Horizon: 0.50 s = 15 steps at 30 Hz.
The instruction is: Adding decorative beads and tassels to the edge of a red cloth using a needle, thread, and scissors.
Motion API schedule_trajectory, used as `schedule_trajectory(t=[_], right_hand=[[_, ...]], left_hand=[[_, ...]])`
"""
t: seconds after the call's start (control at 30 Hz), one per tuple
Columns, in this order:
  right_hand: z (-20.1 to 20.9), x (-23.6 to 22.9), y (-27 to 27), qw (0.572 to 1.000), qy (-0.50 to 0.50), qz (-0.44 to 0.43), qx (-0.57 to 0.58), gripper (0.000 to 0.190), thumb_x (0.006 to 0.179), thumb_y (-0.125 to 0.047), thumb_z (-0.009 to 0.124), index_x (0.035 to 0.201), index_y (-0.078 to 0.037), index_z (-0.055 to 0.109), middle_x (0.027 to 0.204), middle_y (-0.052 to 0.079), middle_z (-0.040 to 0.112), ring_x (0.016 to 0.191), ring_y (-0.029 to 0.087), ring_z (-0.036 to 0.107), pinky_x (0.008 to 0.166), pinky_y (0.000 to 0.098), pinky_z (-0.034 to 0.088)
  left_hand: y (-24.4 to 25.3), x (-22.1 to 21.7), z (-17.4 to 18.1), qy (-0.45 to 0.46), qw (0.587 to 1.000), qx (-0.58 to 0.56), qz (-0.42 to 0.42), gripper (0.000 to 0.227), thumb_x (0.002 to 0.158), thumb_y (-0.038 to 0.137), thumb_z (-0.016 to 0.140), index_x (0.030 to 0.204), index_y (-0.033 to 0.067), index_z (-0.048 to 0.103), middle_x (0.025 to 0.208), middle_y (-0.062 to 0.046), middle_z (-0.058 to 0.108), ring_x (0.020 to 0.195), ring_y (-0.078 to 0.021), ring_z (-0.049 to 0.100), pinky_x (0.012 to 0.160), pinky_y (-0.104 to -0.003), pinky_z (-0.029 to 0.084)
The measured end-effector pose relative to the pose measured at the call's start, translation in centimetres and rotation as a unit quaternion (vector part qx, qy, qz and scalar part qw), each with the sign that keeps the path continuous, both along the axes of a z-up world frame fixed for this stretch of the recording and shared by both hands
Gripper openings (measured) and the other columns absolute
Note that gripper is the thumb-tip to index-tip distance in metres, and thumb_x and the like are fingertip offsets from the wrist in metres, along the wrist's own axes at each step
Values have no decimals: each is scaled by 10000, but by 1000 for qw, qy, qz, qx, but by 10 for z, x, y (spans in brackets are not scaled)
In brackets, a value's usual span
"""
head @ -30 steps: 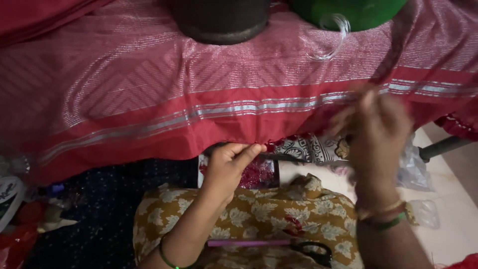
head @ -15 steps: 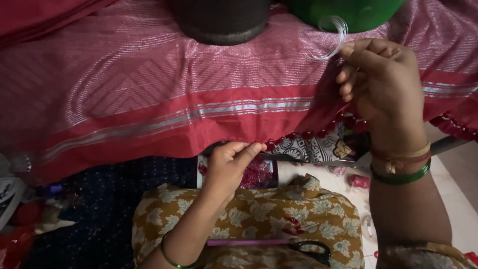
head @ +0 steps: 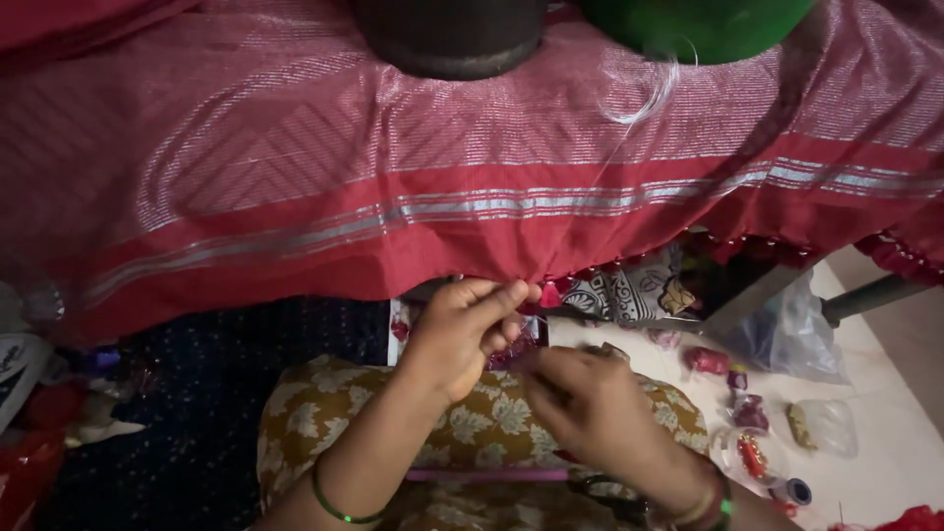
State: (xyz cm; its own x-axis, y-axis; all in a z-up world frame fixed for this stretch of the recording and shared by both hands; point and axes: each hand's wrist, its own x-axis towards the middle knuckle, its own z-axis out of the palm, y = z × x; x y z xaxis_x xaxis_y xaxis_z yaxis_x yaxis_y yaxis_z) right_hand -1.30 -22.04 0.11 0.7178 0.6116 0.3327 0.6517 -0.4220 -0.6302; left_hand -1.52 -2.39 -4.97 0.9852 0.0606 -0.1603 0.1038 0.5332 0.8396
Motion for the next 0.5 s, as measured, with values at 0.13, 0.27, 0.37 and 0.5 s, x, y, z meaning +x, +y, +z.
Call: schedule_trajectory(t=[0.13, 0.27, 0.37, 0.5], right_hand=[[9, 20, -48, 939, 160, 217, 214, 85, 871, -54, 749, 944, -63, 792, 1002, 143, 692, 973, 291, 697, 815, 499, 617], [0, 19, -81, 795, 256, 260, 485, 86, 954, -123, 731, 1028, -81, 744, 1268, 228, 657, 1269, 397, 643, 1042, 608, 510], [-1, 22, -80, 810, 230, 230, 488, 61, 996, -109, 728, 1025, -57, 713, 1192, 195, 674, 1128, 327, 659, 950, 501, 527], [1, 25, -89, 827, 200, 195, 488, 77, 1038, -94, 725, 1021, -33, 681, 1116, 162, 691, 987, 259, 675, 859, 396, 546]], left_hand=[[11, 6, -11, -29, 985, -171, -21, 191, 994, 147, 679, 1060, -22, 740, 888, -13, 684, 621, -29, 496, 483, -136, 359], [17, 4, -9, -33, 969, -245, -1, 156, 998, 123, 673, 1081, -4, 713, 1035, -33, 729, 637, -33, 493, 502, -128, 378], [18, 4, -7, -45, 968, -246, 19, 160, 996, 128, 676, 1093, 8, 719, 1040, -37, 730, 632, -34, 490, 509, -126, 382], [10, -5, 1, -38, 973, -224, 37, 162, 987, 134, 670, 1086, 17, 723, 1054, -42, 742, 648, -43, 516, 513, -138, 387]])
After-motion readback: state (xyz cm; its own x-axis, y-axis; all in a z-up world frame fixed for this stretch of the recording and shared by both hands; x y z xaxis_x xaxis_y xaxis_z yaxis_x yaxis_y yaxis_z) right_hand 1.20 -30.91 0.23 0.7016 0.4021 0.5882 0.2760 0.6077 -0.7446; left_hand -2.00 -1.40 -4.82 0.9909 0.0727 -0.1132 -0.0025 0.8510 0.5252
